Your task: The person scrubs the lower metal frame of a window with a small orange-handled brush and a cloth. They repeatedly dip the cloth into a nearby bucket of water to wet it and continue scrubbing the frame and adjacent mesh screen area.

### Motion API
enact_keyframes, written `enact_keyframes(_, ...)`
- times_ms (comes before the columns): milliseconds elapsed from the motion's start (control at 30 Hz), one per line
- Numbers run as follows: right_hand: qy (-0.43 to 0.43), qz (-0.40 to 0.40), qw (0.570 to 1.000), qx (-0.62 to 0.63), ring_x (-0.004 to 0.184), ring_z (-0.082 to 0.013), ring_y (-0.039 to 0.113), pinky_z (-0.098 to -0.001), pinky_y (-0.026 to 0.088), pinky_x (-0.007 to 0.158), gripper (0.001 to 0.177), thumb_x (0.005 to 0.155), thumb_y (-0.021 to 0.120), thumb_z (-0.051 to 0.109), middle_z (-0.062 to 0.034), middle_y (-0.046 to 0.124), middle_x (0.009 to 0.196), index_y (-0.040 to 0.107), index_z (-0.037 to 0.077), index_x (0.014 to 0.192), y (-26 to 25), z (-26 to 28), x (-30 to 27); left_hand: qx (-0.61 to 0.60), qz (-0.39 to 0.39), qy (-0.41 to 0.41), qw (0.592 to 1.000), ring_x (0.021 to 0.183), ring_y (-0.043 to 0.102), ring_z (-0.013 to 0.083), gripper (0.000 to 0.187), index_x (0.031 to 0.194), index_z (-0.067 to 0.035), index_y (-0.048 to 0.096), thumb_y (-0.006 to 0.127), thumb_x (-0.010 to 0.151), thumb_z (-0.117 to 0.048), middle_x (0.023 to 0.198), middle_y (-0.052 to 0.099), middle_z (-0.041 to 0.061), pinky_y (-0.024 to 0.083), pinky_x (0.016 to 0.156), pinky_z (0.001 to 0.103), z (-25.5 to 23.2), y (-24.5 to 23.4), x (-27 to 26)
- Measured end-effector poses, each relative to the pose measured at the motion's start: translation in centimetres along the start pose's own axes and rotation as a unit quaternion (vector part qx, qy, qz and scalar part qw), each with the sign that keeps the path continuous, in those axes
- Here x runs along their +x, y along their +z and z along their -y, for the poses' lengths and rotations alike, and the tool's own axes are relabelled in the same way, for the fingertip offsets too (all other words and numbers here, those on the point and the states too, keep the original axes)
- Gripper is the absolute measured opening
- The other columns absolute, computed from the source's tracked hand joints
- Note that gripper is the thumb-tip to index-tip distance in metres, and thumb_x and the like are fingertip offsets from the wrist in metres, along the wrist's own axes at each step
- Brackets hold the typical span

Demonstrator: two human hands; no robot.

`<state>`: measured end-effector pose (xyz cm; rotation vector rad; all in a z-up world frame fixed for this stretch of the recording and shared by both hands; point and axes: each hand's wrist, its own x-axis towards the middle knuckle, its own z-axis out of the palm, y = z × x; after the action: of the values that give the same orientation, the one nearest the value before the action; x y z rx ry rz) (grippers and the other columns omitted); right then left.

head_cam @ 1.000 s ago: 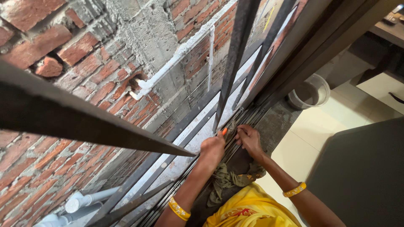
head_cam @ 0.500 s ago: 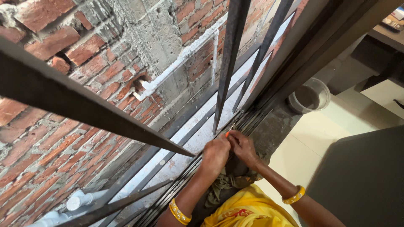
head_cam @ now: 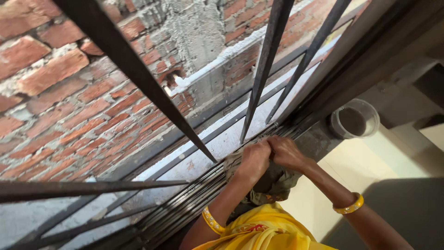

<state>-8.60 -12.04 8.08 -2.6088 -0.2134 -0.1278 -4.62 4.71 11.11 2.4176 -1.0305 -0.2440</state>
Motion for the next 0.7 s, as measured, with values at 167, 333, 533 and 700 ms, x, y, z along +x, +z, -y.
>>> enact_keyframes(167,-0.005,-0.044,0.999,-0.021,0.075,-0.0412,0.069,-0.0487,0.056,0.065,0.016,0.077,0.069,0.014,-0.0185,0.071,0.085,0.067,0.007,0.092,-0.4,-2.3,-0.3,-0.184,-0.042,-0.083,0.979,0.093,0.069,0.0449,0.04,0.121,-0.001,0.061,0.068,0.085,-0.016,0.092,0.072,0.025,0.052,0.085,0.054,-1.6,-3.1,-2.3)
enact_keyframes(333,0.034,-0.036,0.997,-0.056,0.068,-0.0415,0.067,-0.0486,0.054,0.062,0.02,0.078,0.073,0.022,-0.0194,0.067,0.07,0.062,0.006,0.081,-3.7,-3.6,0.4,0.04,-0.149,-0.168,0.974,0.098,0.069,0.0388,0.036,0.124,-0.001,0.062,0.065,0.096,-0.024,0.11,0.072,0.022,0.049,0.084,0.063,2.1,-0.4,-5.7)
enact_keyframes(533,0.048,-0.053,0.992,0.106,0.057,-0.0305,0.065,-0.0409,0.052,0.058,0.026,0.086,0.072,0.024,-0.017,0.063,0.066,0.059,0.003,0.078,-5.4,-3.6,0.8,0.058,-0.167,-0.206,0.962,0.106,0.061,0.0342,0.023,0.107,-0.007,0.068,0.069,0.089,-0.021,0.102,0.069,0.013,0.05,0.078,0.057,3.7,5.4,-7.9)
enact_keyframes(700,0.018,0.0,0.993,0.116,0.056,-0.0298,0.061,-0.0397,0.052,0.058,0.022,0.081,0.072,0.019,-0.018,0.061,0.067,0.059,0.001,0.08,-5.0,-2.7,0.6,0.086,-0.239,-0.197,0.947,0.099,0.061,0.0312,0.012,0.094,-0.009,0.07,0.071,0.083,-0.008,0.095,0.067,0.009,0.049,0.074,0.054,4.7,6.9,-7.3)
